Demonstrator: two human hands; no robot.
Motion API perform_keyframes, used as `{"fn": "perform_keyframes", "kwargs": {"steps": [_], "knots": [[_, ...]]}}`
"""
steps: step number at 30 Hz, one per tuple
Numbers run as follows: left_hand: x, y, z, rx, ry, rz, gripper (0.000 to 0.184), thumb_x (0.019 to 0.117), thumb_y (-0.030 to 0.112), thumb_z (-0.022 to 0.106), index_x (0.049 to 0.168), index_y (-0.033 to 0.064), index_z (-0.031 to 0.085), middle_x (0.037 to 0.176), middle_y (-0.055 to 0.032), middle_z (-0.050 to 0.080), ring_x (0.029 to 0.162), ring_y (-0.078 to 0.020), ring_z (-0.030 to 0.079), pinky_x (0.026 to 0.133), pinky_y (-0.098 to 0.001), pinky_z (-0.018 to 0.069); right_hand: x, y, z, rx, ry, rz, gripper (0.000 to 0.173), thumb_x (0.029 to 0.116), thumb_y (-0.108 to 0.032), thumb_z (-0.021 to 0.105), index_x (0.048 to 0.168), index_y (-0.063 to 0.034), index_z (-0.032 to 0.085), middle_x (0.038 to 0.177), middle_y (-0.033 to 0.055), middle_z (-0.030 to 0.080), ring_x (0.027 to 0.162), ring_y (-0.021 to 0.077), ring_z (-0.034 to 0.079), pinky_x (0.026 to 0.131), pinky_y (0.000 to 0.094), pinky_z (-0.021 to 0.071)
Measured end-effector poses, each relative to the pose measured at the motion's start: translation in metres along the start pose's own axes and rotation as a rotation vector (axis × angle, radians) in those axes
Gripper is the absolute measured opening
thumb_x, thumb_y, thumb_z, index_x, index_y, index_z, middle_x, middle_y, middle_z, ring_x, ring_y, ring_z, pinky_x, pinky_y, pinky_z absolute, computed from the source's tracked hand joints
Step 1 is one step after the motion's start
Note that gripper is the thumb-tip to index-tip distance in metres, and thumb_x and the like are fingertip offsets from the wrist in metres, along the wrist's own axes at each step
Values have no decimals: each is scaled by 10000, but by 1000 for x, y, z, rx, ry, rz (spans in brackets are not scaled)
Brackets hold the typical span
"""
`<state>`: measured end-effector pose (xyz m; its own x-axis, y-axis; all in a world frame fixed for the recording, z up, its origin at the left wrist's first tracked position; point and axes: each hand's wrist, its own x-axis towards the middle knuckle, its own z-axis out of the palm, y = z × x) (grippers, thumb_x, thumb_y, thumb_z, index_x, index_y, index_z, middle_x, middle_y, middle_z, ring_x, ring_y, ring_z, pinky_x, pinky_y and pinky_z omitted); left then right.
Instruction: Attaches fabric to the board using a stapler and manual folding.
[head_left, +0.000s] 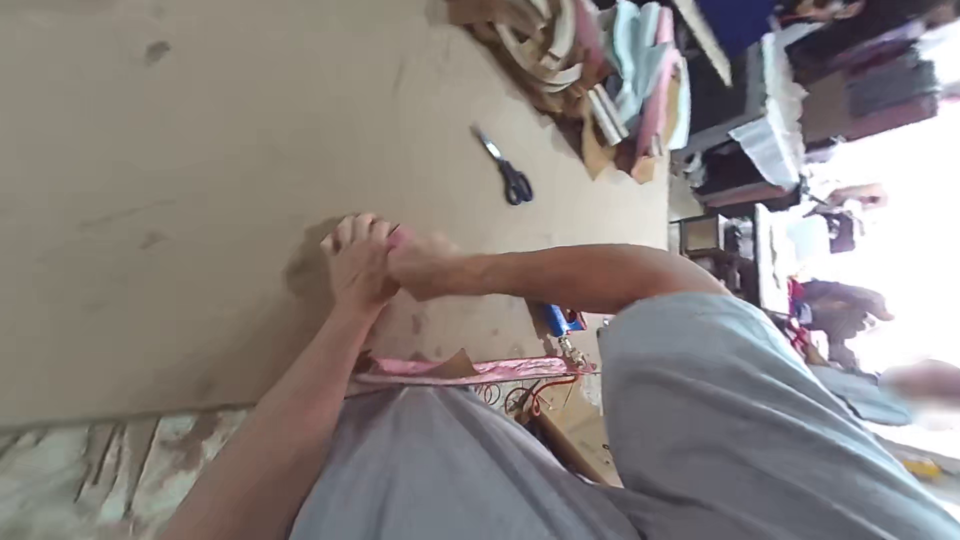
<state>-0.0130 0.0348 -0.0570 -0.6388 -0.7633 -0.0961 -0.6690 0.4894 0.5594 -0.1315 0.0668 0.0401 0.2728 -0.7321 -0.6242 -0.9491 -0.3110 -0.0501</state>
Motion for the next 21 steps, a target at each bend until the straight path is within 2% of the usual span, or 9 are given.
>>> {"fn": "perform_keyframes", "kwargs": {"steps": [2, 4, 6, 8, 10, 12, 15, 18, 21], "knots": [[2, -8, 7, -32, 46, 2, 485, 956, 481, 570, 1281, 131, 658, 1492, -127, 531, 1425, -380, 429, 1116, -649, 336, -8, 25, -1, 61, 213, 78, 213, 909, -216, 691, 1084, -104, 733, 1051, 107, 729, 902, 315, 718, 691, 558, 582], [6, -11, 12, -42, 63, 3, 597, 996, 618, 403, 1226, 148, 689, 1472, -93, 552, 1430, -349, 427, 1141, -627, 309, -18, 59, 17, 130, 419, 110, 219, 925, -210, 642, 1055, -57, 728, 983, 130, 726, 843, 318, 724, 671, 542, 579], [4, -7, 11, -33, 24, 22, 615, 982, 669, 423, 1193, 164, 704, 1465, -73, 553, 1435, -347, 413, 1146, -640, 295, -30, 70, 48, 212, 511, 80, 194, 929, -168, 645, 1065, -60, 732, 955, 122, 711, 800, 286, 714, 658, 498, 589], [6, -4, 10, -29, 23, 31, 452, 988, 568, 535, 1090, 181, 744, 1437, -59, 571, 1425, -348, 415, 1138, -649, 295, -30, 68, 75, 264, 576, 9, 189, 924, -166, 666, 1069, -78, 748, 960, 100, 718, 785, 245, 714, 658, 453, 602], [8, -1, 11, -9, 5, 3, 351, 976, 505, 588, 1019, 204, 765, 1442, -41, 568, 1437, -341, 397, 1144, -646, 283, -21, 64, 95, 299, 625, -52, 176, 945, -193, 671, 1060, -88, 752, 1010, 86, 737, 833, 224, 732, 696, 430, 615], [9, 1, 12, 8, 14, -13, 322, 960, 473, 601, 951, 202, 773, 1435, -41, 570, 1431, -337, 402, 1139, -646, 283, -14, 63, 106, 327, 650, -88, 166, 952, -180, 671, 1051, -85, 764, 1042, 89, 747, 874, 229, 742, 719, 433, 620], [10, 3, 12, 37, 13, -12, 354, 977, 476, 578, 931, 179, 766, 1435, -57, 560, 1425, -344, 400, 1135, -648, 281, -9, 69, 104, 237, 645, -166, 160, 962, -155, 646, 1006, -55, 763, 957, 101, 739, 789, 243, 733, 648, 421, 608], [10, 3, 11, 61, 13, 0, 390, 989, 498, 547, 945, 176, 762, 1428, -66, 562, 1424, -353, 403, 1128, -651, 287, -5, 71, 89, 15, 499, -234, 165, 974, -146, 601, 935, -1, 669, 875, 151, 654, 694, 303, 687, 533, 432, 555], [9, 4, 10, 75, 2, -2, 339, 966, 459, 572, 964, 181, 765, 1432, -58, 560, 1425, -345, 403, 1122, -641, 298, -2, 55, 72, -85, 351, -153, 156, 985, -111, 573, 950, 29, 632, 914, 191, 617, 678, 333, 663, 512, 440, 538]]}}
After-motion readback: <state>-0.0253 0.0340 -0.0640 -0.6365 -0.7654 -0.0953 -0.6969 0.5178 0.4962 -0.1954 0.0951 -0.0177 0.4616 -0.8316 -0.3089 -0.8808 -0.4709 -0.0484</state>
